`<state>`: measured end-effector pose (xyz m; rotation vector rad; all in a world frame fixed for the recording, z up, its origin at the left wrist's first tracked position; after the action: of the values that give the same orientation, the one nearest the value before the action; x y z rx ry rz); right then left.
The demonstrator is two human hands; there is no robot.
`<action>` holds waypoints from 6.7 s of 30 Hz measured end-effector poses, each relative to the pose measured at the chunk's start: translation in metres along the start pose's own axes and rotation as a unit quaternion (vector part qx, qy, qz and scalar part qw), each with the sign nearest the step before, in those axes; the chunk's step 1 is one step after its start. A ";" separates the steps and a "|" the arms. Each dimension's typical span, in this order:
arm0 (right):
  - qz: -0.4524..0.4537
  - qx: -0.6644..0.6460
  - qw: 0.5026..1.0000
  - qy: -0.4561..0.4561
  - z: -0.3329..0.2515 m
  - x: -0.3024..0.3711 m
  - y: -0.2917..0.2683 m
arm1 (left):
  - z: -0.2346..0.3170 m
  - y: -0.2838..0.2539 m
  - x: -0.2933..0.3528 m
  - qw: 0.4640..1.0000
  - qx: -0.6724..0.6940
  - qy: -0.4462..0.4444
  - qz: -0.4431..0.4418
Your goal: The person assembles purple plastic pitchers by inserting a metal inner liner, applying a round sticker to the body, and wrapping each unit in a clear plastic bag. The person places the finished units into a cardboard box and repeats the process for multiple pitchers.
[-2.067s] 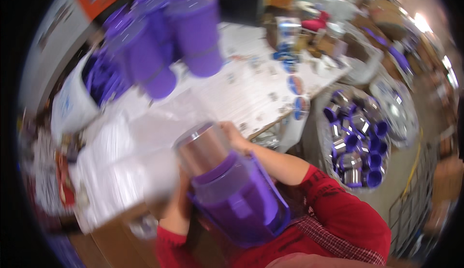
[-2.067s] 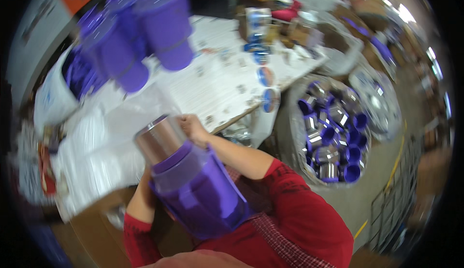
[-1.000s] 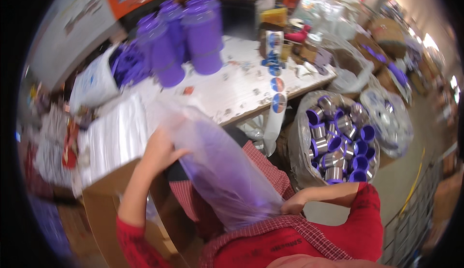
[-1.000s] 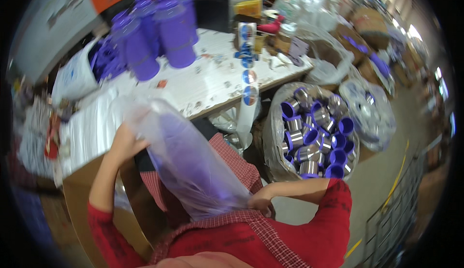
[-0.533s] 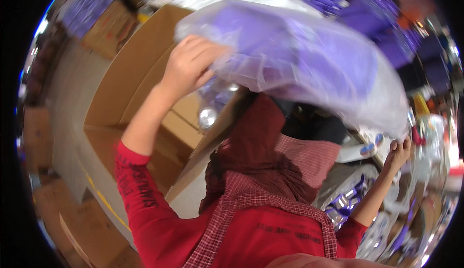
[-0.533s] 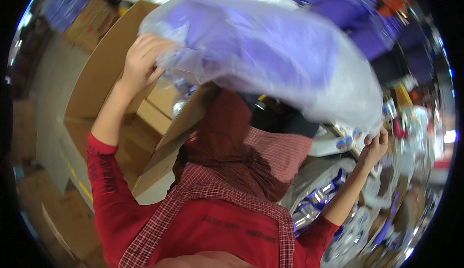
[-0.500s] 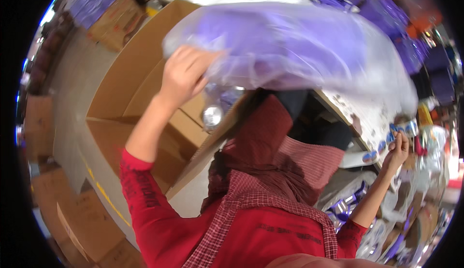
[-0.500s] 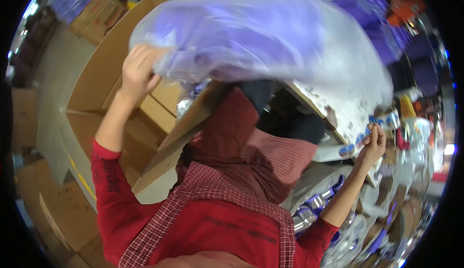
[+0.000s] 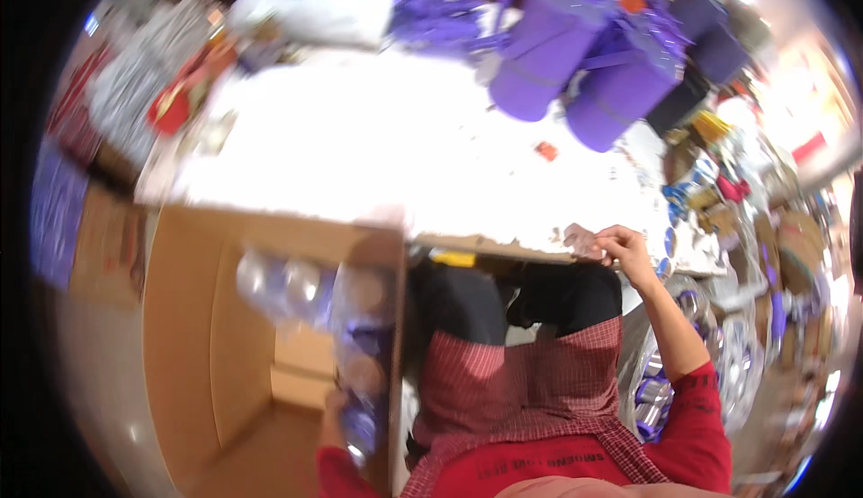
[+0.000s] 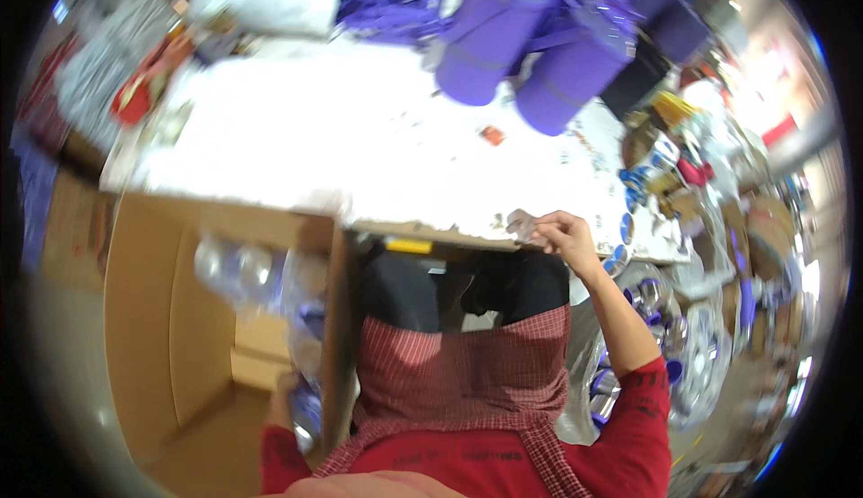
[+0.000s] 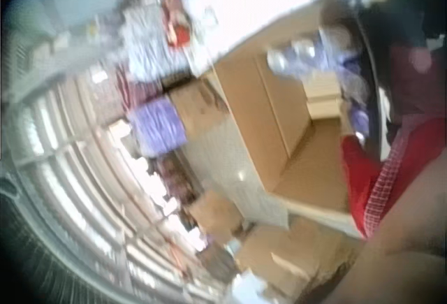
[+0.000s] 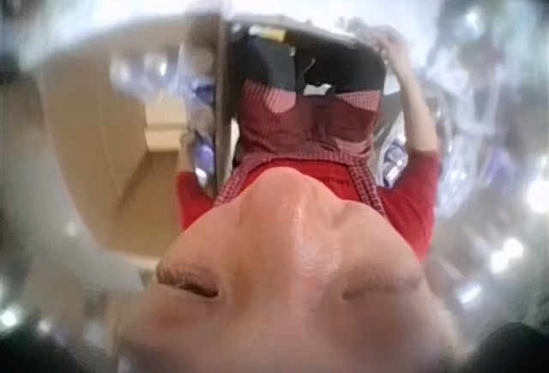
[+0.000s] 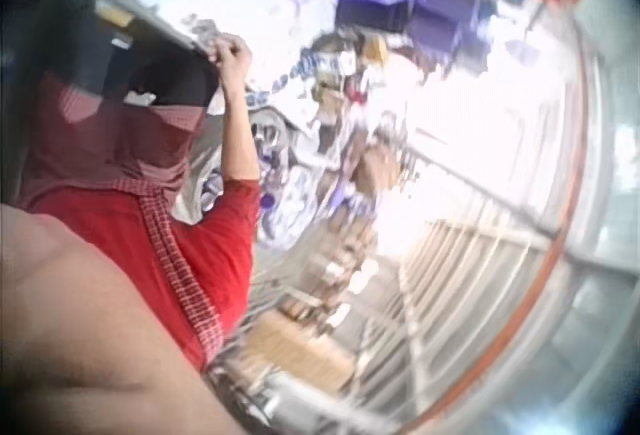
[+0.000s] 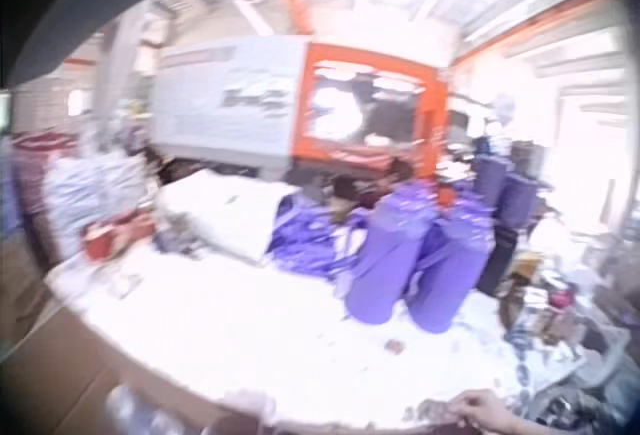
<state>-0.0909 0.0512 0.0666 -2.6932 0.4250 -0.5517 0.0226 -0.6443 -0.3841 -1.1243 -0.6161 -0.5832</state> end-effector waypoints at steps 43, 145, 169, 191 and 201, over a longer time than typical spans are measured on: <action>0.288 0.121 0.930 -0.195 0.166 0.024 -0.231 | 0.648 -0.301 0.129 0.796 0.428 0.426 -0.032; 0.456 0.082 0.867 -0.184 0.091 0.172 -0.213 | 0.674 -0.261 0.167 0.780 0.398 0.468 -0.120; -0.046 -0.280 0.910 -0.302 -0.080 0.025 -0.001 | 0.656 -0.285 0.167 0.718 0.445 0.524 -0.108; -0.032 -0.029 0.947 -0.318 -0.140 0.033 0.004 | 0.487 -0.484 -0.074 0.753 0.536 0.189 0.331; 0.021 -0.471 0.873 0.121 0.028 -0.053 0.035 | 0.661 -0.272 0.069 0.764 0.526 0.373 0.008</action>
<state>-0.1327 0.0466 0.0115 -3.5176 1.0489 -0.8364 -0.2221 -0.1191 0.0399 0.2108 -0.1401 -0.4921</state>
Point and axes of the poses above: each hand's wrist, its own x-axis away from the middle knuckle, its own y-axis out of the palm, z = x × y, the point moved 8 cm from there along -x, towards the middle knuckle, and after that the axes turned 8 degrees about y, right-handed, at the moved point
